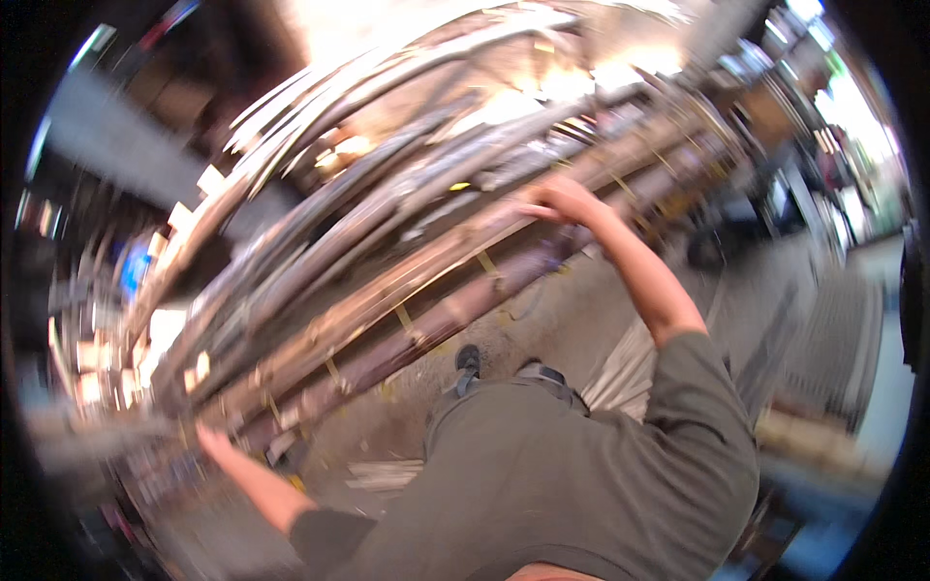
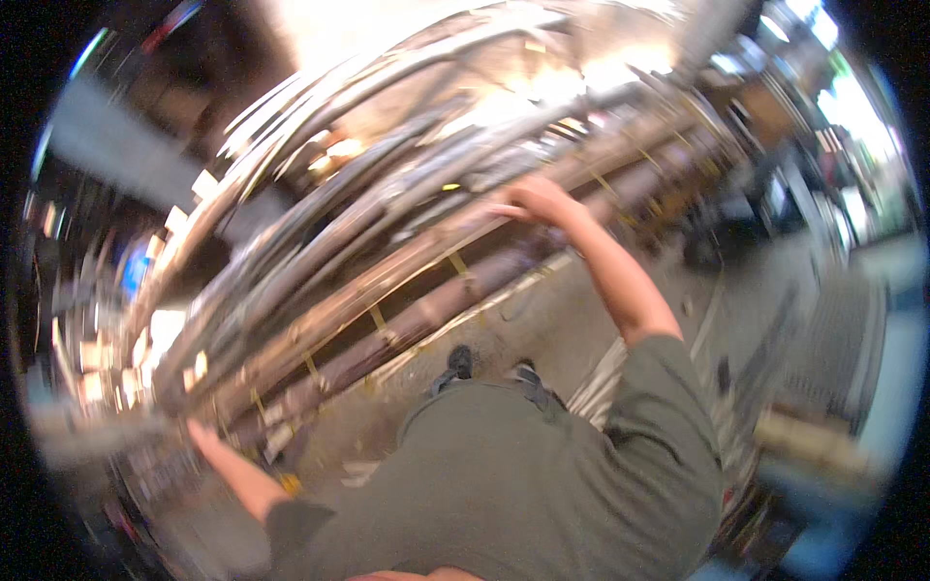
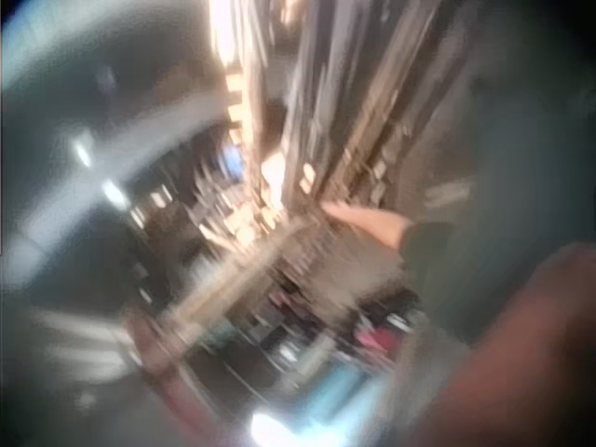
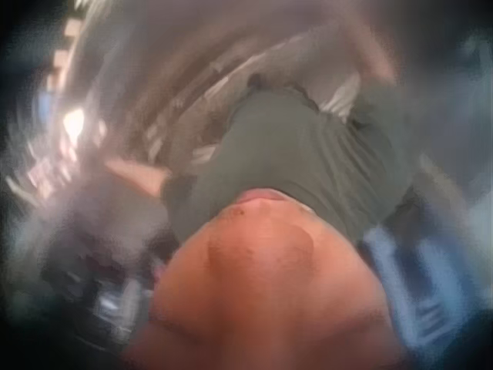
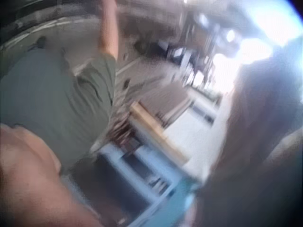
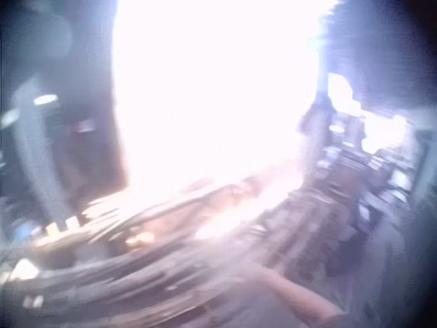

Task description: The person repeatedly picks up thin bamboo sticks and ties them to a horizontal bamboo rack using yellow string. They wrap and knot the string around the sticks and rack, then move along the rack to repeat the process at different positions.

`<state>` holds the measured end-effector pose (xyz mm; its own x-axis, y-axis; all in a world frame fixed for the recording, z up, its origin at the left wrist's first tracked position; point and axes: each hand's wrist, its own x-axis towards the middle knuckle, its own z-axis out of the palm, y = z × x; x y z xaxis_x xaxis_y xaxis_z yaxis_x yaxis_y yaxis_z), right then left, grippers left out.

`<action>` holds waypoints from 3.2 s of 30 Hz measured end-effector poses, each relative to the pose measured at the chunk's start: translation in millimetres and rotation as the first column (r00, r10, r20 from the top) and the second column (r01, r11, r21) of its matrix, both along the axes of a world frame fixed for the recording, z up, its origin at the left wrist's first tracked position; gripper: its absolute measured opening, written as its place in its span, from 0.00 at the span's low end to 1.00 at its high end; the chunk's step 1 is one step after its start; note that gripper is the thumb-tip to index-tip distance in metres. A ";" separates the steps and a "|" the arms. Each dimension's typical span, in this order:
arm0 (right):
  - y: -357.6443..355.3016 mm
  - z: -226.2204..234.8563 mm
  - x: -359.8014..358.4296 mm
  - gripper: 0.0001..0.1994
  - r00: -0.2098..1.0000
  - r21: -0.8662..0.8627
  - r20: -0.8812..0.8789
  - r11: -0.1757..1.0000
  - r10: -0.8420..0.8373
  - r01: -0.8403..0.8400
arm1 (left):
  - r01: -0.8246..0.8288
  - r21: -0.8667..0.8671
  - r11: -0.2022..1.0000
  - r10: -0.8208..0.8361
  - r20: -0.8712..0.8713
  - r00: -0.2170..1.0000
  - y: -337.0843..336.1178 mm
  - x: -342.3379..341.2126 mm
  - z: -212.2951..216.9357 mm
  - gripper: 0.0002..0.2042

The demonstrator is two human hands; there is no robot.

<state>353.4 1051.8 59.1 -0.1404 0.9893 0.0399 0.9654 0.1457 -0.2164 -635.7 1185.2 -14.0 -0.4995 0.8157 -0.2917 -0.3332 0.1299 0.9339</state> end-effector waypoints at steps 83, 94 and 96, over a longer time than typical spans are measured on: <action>-63.3 34.8 540.9 0.23 0.758 -0.261 -0.632 0.965 -0.162 -0.012 | 0.876 -0.206 0.437 -0.296 -0.952 -0.076 -221.3 1417.9 -13.9 0.13; -37.2 9.9 588.3 0.26 0.376 -0.101 -0.921 0.995 -0.100 0.018 | 0.838 -0.224 0.497 -0.431 -0.902 0.015 -233.1 1432.2 24.0 0.11; -49.2 32.8 579.4 0.25 0.706 0.053 -0.687 0.957 -0.173 0.286 | 0.852 -0.171 0.494 -0.409 -0.911 0.055 -229.8 1430.1 17.9 0.10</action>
